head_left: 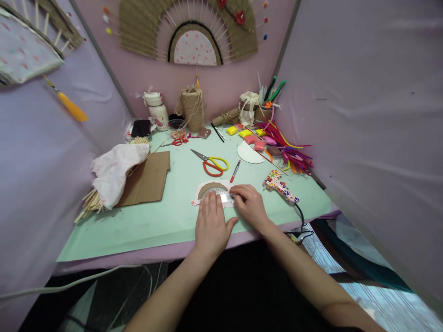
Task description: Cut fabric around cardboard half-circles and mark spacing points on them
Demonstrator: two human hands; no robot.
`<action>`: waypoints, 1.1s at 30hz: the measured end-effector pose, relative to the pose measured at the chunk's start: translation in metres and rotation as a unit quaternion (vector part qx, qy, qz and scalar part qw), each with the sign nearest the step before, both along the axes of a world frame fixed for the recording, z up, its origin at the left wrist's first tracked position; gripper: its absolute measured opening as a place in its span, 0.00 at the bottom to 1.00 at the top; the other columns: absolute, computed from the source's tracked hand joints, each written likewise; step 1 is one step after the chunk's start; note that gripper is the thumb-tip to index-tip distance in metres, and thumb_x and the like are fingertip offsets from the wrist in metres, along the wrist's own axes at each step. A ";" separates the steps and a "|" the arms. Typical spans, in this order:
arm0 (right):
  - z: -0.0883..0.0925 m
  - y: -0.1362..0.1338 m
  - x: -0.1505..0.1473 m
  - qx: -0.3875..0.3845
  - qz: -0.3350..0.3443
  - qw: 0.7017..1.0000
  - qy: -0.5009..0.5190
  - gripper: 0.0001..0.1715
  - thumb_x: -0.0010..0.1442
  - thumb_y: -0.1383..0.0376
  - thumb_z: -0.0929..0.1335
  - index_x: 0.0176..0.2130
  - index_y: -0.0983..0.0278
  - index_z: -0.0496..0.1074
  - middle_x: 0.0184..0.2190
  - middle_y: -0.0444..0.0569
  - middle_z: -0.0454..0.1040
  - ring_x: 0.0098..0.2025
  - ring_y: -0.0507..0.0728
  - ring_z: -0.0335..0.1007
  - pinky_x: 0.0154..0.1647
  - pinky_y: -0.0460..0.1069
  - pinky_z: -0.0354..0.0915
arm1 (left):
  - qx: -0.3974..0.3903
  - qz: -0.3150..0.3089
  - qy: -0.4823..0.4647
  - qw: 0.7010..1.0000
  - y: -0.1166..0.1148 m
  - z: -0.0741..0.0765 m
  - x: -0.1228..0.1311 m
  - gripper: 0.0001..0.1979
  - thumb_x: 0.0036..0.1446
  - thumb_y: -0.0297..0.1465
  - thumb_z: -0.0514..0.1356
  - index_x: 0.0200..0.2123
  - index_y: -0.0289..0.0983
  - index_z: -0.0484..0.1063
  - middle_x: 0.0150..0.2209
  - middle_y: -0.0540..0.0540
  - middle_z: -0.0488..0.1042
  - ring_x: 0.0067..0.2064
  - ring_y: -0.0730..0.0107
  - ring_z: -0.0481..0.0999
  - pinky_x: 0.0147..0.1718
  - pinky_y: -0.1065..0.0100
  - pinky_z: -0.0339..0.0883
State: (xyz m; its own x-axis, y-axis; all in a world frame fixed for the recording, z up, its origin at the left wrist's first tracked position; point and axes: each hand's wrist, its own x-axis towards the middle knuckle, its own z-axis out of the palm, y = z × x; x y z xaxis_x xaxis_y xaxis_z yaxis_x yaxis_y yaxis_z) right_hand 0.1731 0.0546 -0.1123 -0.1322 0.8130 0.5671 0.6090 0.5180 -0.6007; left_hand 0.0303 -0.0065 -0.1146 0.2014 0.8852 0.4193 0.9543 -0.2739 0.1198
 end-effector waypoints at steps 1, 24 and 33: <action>0.000 0.000 0.000 -0.001 -0.001 1.000 0.000 0.16 0.56 0.75 0.63 0.36 0.62 0.78 0.38 0.50 0.81 0.43 0.59 0.74 0.48 0.55 0.70 | 0.001 0.001 0.000 1.000 0.000 0.000 0.000 0.38 0.60 0.45 0.59 0.61 0.19 0.59 0.63 0.23 0.61 0.65 0.40 0.58 0.61 0.46 0.58; -0.001 0.001 0.000 -0.012 -0.009 1.000 0.009 0.17 0.55 0.74 0.62 0.36 0.61 0.78 0.38 0.50 0.80 0.42 0.60 0.74 0.47 0.56 0.70 | 0.010 0.002 -0.008 1.000 -0.001 -0.001 0.000 0.36 0.62 0.45 0.57 0.62 0.21 0.59 0.63 0.24 0.61 0.66 0.42 0.58 0.62 0.47 0.56; -0.001 0.001 0.000 -0.013 0.003 1.000 0.007 0.16 0.57 0.74 0.63 0.36 0.60 0.77 0.38 0.49 0.80 0.43 0.60 0.74 0.47 0.56 0.70 | 0.027 0.008 -0.007 1.000 -0.003 0.000 0.000 0.34 0.63 0.44 0.55 0.62 0.23 0.59 0.63 0.26 0.61 0.66 0.44 0.60 0.62 0.47 0.56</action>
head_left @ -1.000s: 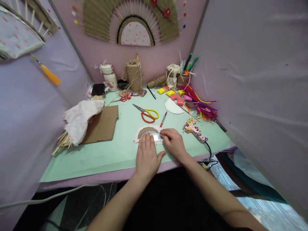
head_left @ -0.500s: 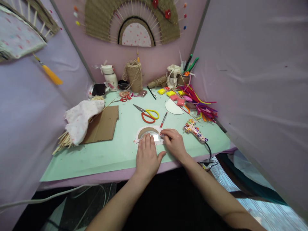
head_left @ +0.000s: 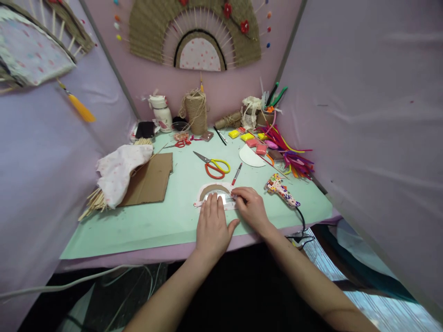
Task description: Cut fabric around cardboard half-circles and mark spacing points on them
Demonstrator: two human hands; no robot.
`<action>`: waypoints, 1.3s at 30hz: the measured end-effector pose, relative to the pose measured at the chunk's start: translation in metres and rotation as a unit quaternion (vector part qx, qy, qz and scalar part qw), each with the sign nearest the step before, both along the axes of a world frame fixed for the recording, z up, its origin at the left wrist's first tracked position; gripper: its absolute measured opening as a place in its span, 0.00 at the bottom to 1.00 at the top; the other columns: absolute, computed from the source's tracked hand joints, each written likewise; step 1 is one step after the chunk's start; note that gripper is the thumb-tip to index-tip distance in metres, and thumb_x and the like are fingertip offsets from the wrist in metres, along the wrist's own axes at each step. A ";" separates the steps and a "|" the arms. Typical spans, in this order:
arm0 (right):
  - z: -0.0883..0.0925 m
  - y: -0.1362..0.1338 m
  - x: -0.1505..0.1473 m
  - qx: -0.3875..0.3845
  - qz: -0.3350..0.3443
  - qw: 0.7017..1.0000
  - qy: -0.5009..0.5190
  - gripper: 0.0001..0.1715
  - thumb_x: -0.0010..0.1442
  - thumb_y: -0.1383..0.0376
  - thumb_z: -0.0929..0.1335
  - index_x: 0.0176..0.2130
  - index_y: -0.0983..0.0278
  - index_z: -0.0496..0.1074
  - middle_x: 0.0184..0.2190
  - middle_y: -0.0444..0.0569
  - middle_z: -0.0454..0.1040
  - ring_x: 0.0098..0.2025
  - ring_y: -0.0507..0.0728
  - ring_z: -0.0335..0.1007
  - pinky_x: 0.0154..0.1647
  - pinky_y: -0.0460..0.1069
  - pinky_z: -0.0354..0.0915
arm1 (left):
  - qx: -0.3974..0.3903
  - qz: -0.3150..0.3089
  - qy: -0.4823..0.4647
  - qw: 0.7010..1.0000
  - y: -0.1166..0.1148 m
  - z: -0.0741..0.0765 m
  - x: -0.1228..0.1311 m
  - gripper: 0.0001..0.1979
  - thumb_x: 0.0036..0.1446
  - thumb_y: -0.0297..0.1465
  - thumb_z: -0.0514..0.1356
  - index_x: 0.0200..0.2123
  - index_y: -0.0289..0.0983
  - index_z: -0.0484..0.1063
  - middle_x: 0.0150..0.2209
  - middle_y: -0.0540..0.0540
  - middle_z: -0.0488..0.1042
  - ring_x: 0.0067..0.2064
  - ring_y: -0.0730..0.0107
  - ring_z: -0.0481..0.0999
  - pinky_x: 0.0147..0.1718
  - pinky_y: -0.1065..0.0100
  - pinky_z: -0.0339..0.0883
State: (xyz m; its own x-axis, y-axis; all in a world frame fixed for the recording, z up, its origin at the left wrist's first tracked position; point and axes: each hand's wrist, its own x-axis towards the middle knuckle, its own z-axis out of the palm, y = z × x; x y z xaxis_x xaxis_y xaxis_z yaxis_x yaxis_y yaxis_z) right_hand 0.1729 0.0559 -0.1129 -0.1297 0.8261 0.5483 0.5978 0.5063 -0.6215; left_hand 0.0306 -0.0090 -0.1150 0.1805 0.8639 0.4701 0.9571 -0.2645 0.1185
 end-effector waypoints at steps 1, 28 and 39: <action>0.000 0.000 0.000 0.000 0.000 1.000 -0.001 0.16 0.57 0.73 0.63 0.36 0.60 0.77 0.38 0.49 0.80 0.43 0.60 0.74 0.47 0.56 0.70 | 0.001 0.000 -0.001 1.000 0.000 0.000 0.000 0.34 0.63 0.44 0.55 0.62 0.24 0.59 0.63 0.26 0.61 0.66 0.44 0.60 0.62 0.47 0.56; 0.003 0.001 -0.006 0.025 0.103 0.994 -0.028 0.13 0.64 0.66 0.66 0.47 0.59 0.77 0.47 0.51 0.79 0.50 0.61 0.71 0.53 0.59 0.67 | 0.056 -0.022 -0.049 0.997 -0.002 0.001 -0.008 0.32 0.63 0.36 0.56 0.65 0.29 0.52 0.68 0.30 0.54 0.70 0.48 0.49 0.65 0.44 0.47; 0.009 0.003 0.003 -0.102 -0.074 0.962 0.244 0.21 0.63 0.52 0.65 0.35 0.64 0.78 0.35 0.52 0.80 0.40 0.60 0.74 0.44 0.53 0.67 | 0.017 -0.025 -0.172 0.985 0.012 0.027 -0.051 0.15 0.62 0.30 0.56 0.53 0.40 0.67 0.57 0.38 0.70 0.61 0.54 0.66 0.59 0.51 0.58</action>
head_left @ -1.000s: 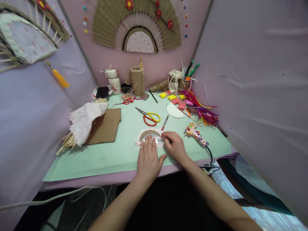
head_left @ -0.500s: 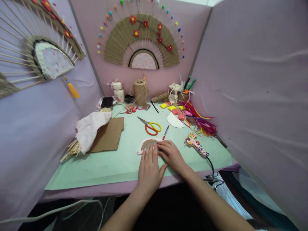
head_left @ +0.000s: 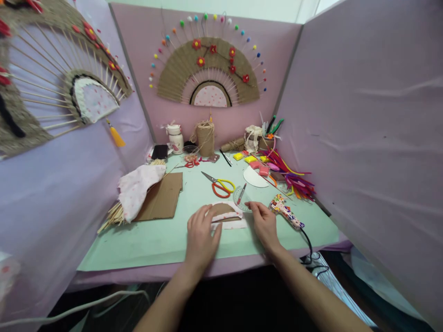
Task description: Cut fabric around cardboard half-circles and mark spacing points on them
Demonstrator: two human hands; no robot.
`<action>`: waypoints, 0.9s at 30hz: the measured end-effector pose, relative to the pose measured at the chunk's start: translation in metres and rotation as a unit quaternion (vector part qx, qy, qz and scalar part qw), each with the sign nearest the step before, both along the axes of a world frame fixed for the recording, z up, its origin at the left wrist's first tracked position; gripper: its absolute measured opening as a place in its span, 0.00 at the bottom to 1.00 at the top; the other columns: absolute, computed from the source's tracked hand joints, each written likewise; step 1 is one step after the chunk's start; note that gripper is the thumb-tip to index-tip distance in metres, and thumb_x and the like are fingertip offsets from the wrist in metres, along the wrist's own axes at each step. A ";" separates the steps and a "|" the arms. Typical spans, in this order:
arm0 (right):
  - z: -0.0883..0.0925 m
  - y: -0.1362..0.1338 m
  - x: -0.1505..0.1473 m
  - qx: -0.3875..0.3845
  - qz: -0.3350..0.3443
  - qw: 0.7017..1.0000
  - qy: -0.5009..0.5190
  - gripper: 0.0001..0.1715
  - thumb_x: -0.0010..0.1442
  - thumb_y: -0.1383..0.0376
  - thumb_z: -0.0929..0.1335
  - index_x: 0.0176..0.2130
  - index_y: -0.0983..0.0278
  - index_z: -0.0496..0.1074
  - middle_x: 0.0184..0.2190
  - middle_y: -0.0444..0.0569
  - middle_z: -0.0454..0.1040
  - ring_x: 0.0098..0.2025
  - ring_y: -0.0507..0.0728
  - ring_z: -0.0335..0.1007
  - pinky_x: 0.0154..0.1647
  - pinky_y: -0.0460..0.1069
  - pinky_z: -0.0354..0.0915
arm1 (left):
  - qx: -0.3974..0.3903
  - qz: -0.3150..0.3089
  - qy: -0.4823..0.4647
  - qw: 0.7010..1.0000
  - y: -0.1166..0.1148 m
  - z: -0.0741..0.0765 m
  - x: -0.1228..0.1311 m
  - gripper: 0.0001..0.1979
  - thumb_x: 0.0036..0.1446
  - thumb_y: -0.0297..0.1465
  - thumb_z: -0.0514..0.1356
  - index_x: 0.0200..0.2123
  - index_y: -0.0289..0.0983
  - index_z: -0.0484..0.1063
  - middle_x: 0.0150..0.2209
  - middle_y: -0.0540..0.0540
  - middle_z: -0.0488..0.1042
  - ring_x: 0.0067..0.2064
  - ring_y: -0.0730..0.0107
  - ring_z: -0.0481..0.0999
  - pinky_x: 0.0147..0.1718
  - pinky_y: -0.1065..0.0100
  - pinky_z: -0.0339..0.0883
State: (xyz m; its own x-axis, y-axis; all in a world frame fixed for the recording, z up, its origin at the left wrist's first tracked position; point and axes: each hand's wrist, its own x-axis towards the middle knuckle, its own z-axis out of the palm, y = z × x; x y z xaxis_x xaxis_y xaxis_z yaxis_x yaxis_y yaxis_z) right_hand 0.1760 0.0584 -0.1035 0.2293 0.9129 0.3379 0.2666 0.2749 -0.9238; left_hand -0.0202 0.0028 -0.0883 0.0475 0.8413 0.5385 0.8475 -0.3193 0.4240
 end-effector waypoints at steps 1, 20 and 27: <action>0.001 0.000 0.000 -0.002 -0.001 1.000 0.007 0.21 0.62 0.52 0.65 0.36 0.64 0.78 0.35 0.52 0.80 0.40 0.60 0.74 0.45 0.52 0.66 | -0.032 0.005 0.002 0.999 0.006 0.005 -0.008 0.15 0.61 0.31 0.57 0.52 0.40 0.68 0.56 0.39 0.71 0.59 0.54 0.68 0.58 0.51 0.59; 0.003 0.003 -0.001 -0.039 0.005 0.996 0.083 0.23 0.62 0.49 0.64 0.38 0.65 0.75 0.24 0.45 0.73 0.25 0.52 0.63 0.29 0.48 0.60 | -0.217 -0.139 0.035 0.966 0.070 0.016 -0.020 0.31 0.52 0.38 0.63 0.60 0.41 0.62 0.56 0.40 0.71 0.59 0.48 0.67 0.54 0.51 0.61; 0.001 0.003 0.000 -0.034 0.000 0.996 0.083 0.23 0.62 0.49 0.64 0.38 0.65 0.75 0.25 0.45 0.73 0.25 0.52 0.64 0.29 0.47 0.61 | -0.195 -0.120 0.015 0.973 0.070 0.018 -0.019 0.30 0.54 0.36 0.62 0.60 0.38 0.62 0.58 0.38 0.70 0.58 0.50 0.69 0.56 0.52 0.61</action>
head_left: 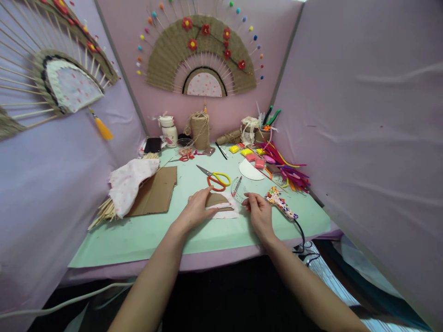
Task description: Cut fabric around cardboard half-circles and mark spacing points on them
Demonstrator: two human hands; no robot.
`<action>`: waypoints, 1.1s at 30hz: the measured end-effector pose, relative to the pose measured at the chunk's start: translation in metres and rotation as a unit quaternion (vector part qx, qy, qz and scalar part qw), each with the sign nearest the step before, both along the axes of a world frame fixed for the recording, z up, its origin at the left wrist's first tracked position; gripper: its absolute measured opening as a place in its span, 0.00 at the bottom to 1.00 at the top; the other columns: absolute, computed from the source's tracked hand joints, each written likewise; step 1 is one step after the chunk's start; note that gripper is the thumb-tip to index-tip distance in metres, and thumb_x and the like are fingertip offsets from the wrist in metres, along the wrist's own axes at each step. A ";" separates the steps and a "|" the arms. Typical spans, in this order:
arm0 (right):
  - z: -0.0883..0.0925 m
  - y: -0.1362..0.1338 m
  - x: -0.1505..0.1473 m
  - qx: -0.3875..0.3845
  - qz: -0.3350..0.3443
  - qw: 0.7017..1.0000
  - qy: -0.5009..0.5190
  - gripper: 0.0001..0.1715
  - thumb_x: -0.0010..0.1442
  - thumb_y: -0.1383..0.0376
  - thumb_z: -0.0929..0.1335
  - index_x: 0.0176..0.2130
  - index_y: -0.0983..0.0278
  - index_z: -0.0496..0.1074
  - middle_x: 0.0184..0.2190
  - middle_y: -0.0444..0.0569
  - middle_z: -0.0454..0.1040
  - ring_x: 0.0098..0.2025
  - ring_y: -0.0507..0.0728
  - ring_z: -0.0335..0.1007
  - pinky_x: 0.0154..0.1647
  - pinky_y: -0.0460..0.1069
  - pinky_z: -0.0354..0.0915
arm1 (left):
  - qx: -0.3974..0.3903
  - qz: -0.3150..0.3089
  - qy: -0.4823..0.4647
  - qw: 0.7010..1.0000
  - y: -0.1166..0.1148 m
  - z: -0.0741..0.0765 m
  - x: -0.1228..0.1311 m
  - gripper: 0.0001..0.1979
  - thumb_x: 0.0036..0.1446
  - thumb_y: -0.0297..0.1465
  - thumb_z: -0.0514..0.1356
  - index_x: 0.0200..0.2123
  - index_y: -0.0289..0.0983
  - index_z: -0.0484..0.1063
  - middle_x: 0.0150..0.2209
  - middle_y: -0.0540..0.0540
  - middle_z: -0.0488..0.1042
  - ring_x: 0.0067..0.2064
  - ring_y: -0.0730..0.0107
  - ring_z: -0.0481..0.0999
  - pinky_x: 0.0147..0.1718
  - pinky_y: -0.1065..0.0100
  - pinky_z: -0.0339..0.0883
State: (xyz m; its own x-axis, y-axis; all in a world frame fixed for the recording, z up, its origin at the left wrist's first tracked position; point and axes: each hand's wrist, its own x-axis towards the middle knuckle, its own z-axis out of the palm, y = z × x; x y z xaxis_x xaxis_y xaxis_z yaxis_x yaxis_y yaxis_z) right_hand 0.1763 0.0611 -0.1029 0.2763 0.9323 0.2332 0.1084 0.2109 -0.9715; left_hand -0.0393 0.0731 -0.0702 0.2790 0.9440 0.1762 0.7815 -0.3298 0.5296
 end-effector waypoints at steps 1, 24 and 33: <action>0.000 0.000 0.000 0.000 -0.001 1.000 0.002 0.23 0.62 0.49 0.64 0.38 0.65 0.75 0.25 0.45 0.73 0.25 0.52 0.64 0.28 0.47 0.61 | 0.003 0.000 0.001 1.000 0.000 0.001 -0.001 0.30 0.54 0.37 0.62 0.60 0.37 0.62 0.57 0.38 0.71 0.58 0.50 0.70 0.55 0.52 0.62; 0.000 -0.003 0.001 0.009 -0.001 1.000 -0.023 0.22 0.64 0.50 0.63 0.38 0.65 0.75 0.26 0.46 0.75 0.26 0.52 0.65 0.30 0.47 0.63 | 0.063 0.146 -0.064 0.985 0.067 0.031 -0.053 0.30 0.52 0.27 0.63 0.59 0.36 0.63 0.53 0.41 0.70 0.54 0.59 0.70 0.56 0.58 0.62; -0.001 -0.004 0.002 0.009 -0.003 0.999 -0.038 0.22 0.64 0.50 0.63 0.39 0.64 0.75 0.26 0.46 0.75 0.26 0.52 0.65 0.30 0.48 0.63 | 0.054 0.201 0.007 0.978 0.067 -0.001 -0.056 0.27 0.52 0.27 0.62 0.57 0.37 0.66 0.54 0.36 0.66 0.59 0.44 0.64 0.59 0.47 0.56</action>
State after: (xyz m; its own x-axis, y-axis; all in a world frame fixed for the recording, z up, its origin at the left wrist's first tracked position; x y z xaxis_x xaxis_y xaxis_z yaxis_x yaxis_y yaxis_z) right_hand 0.1779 0.0574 -0.1039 0.2631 0.9259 0.2709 0.1823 0.2280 -0.9564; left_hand -0.0949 0.1404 -0.0709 -0.1078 0.9541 0.2793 0.8661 -0.0478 0.4976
